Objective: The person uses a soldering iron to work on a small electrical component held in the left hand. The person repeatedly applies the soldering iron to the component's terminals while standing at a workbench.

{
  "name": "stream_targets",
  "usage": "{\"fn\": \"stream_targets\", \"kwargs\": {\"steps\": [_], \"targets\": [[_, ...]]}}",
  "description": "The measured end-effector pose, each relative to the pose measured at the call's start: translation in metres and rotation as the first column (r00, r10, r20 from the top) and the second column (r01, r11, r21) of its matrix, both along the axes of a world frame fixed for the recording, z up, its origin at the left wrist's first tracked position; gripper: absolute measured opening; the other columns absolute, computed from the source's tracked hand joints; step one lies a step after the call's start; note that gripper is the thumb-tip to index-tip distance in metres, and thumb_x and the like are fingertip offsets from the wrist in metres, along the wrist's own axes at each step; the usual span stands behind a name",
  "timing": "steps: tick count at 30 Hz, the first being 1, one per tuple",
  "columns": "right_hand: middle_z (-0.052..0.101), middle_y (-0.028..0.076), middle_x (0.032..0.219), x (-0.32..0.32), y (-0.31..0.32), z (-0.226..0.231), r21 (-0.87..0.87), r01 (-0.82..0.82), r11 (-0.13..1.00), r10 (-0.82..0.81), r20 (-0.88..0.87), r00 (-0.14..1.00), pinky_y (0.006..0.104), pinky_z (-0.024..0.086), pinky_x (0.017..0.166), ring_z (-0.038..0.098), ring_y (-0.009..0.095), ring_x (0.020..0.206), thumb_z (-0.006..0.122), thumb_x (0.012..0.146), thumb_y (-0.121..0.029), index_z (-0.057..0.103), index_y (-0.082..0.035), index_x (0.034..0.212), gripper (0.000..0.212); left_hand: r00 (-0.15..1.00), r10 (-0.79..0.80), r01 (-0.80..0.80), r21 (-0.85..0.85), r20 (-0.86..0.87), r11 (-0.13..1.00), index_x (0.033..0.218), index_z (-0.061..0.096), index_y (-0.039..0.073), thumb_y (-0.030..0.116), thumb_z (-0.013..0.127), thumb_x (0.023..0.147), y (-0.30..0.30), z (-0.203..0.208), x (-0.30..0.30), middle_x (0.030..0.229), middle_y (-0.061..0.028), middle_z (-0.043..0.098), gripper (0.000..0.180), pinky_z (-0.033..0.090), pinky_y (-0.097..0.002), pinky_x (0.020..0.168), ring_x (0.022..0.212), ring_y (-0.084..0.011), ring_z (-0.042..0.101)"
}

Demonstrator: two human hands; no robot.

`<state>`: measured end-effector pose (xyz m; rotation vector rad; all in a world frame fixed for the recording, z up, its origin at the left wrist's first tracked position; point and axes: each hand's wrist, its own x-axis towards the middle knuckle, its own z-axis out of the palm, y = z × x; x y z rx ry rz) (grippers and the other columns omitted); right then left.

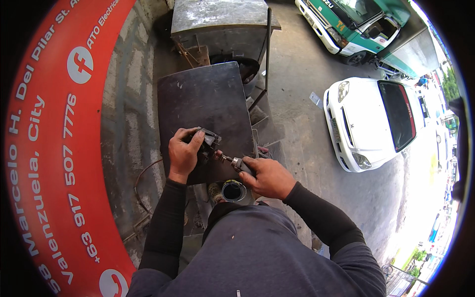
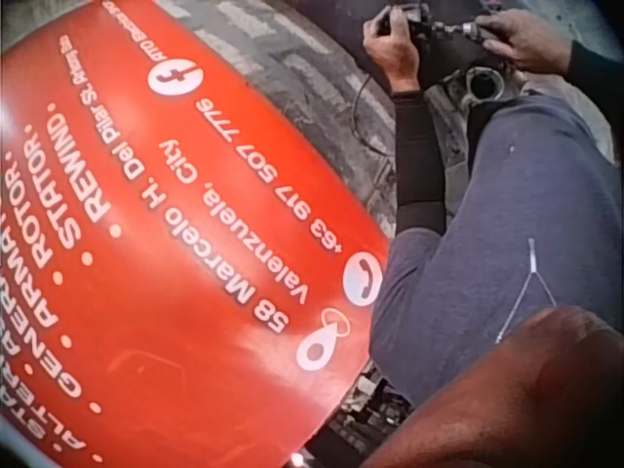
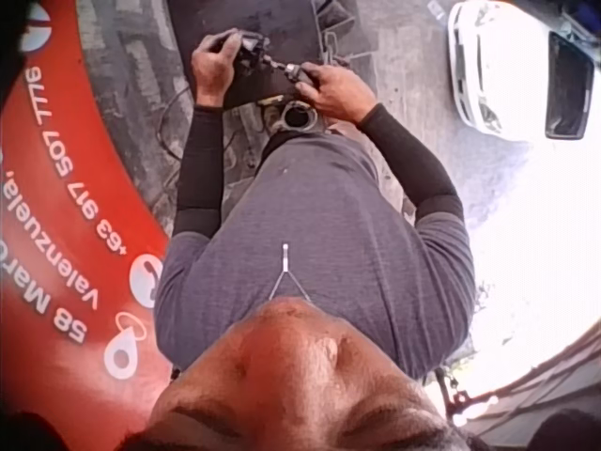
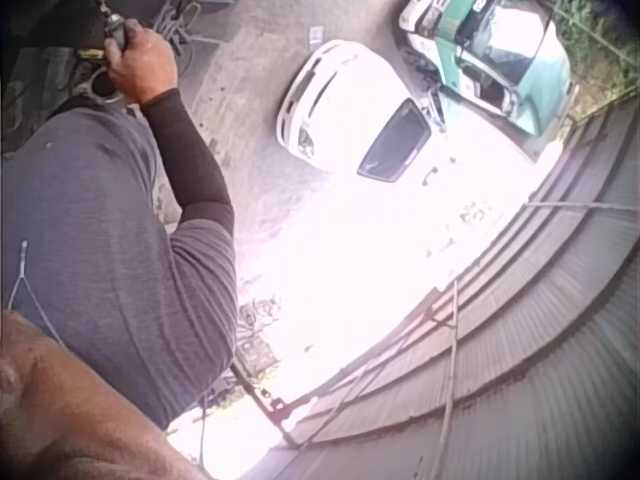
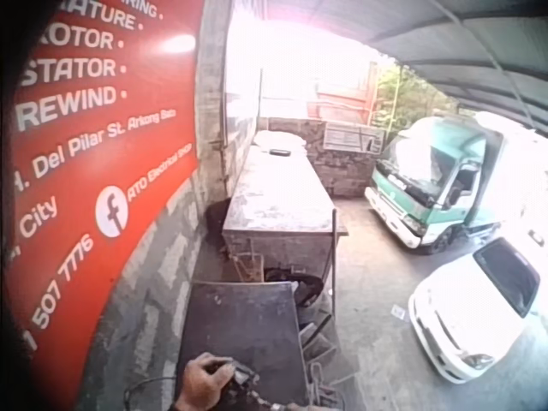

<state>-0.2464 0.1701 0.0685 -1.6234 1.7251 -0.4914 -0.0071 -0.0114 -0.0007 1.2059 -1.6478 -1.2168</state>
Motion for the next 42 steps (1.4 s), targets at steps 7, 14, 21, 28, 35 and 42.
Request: {"fn": "stream_targets", "kwargs": {"steps": [7, 14, 21, 28, 35, 42], "targets": [[0.082, 0.026, 0.107, 0.005, 0.002, -0.004, 0.029, -0.009, 1.000, 0.007, 0.054, 0.999, 0.0558, 0.062, 0.090, 0.079, 0.048, 0.101, 0.073, 0.114, -0.039, 0.075, -0.002, 0.131, 0.041, 0.980, -0.052, 0.040, -0.065, -0.192, 0.997, 0.123, 0.082, -0.009, 0.024, 0.085, 0.106, 0.014, -0.019, 0.023, 0.113, -0.0069, 0.075, 0.037, 0.057, -0.0318, 0.097, 0.105, -0.0173, 0.074], [0.082, 0.027, 0.108, 0.003, 0.003, 0.000, 0.049, -0.018, 0.999, 0.013, 0.096, 0.995, 0.0557, 0.061, 0.092, 0.079, 0.049, 0.104, 0.073, 0.114, -0.037, 0.075, -0.001, 0.133, 0.041, 0.983, -0.056, 0.041, -0.091, -0.173, 0.995, 0.125, 0.082, -0.008, 0.027, 0.086, 0.107, 0.015, -0.020, 0.023, 0.113, -0.0067, 0.074, 0.040, 0.057, -0.0328, 0.098, 0.106, -0.0174, 0.072], [0.082, 0.026, 0.109, 0.005, 0.004, -0.001, 0.047, -0.009, 0.999, 0.004, 0.099, 0.995, 0.0557, 0.061, 0.092, 0.078, 0.049, 0.105, 0.072, 0.114, -0.038, 0.075, -0.001, 0.136, 0.043, 0.987, -0.058, 0.045, -0.087, -0.151, 0.995, 0.125, 0.083, -0.008, 0.028, 0.087, 0.107, 0.014, -0.015, 0.022, 0.113, -0.0059, 0.075, 0.040, 0.056, -0.0320, 0.097, 0.106, -0.0164, 0.073], [0.081, 0.025, 0.109, 0.007, 0.007, -0.005, 0.010, -0.027, 1.000, 0.027, 0.049, 0.998, 0.0556, 0.062, 0.092, 0.078, 0.047, 0.104, 0.073, 0.113, -0.038, 0.075, -0.002, 0.138, 0.044, 0.988, -0.049, 0.041, -0.055, -0.148, 0.998, 0.125, 0.083, -0.008, 0.027, 0.086, 0.107, 0.016, -0.012, 0.019, 0.114, -0.0057, 0.075, 0.040, 0.057, -0.0320, 0.097, 0.105, -0.0165, 0.073], [0.080, 0.024, 0.107, 0.007, 0.002, 0.004, 0.086, -0.032, 0.996, 0.029, 0.038, 0.999, 0.0543, 0.063, 0.091, 0.079, 0.045, 0.103, 0.074, 0.113, -0.039, 0.074, -0.002, 0.140, 0.047, 0.990, -0.056, 0.048, -0.060, -0.132, 0.997, 0.124, 0.083, -0.009, 0.027, 0.086, 0.108, 0.013, -0.014, 0.020, 0.113, -0.0062, 0.075, 0.039, 0.057, -0.0320, 0.096, 0.105, -0.0172, 0.074], [0.080, 0.024, 0.110, 0.012, 0.013, -0.006, -0.009, -0.025, 1.000, 0.025, -0.008, 1.000, 0.0538, 0.062, 0.091, 0.078, 0.046, 0.104, 0.076, 0.112, -0.038, 0.074, -0.002, 0.140, 0.045, 0.988, -0.051, 0.042, -0.065, -0.144, 0.997, 0.124, 0.083, -0.009, 0.026, 0.085, 0.108, 0.012, -0.013, 0.015, 0.114, -0.0068, 0.075, 0.039, 0.057, -0.0320, 0.096, 0.106, -0.0172, 0.073]]}}
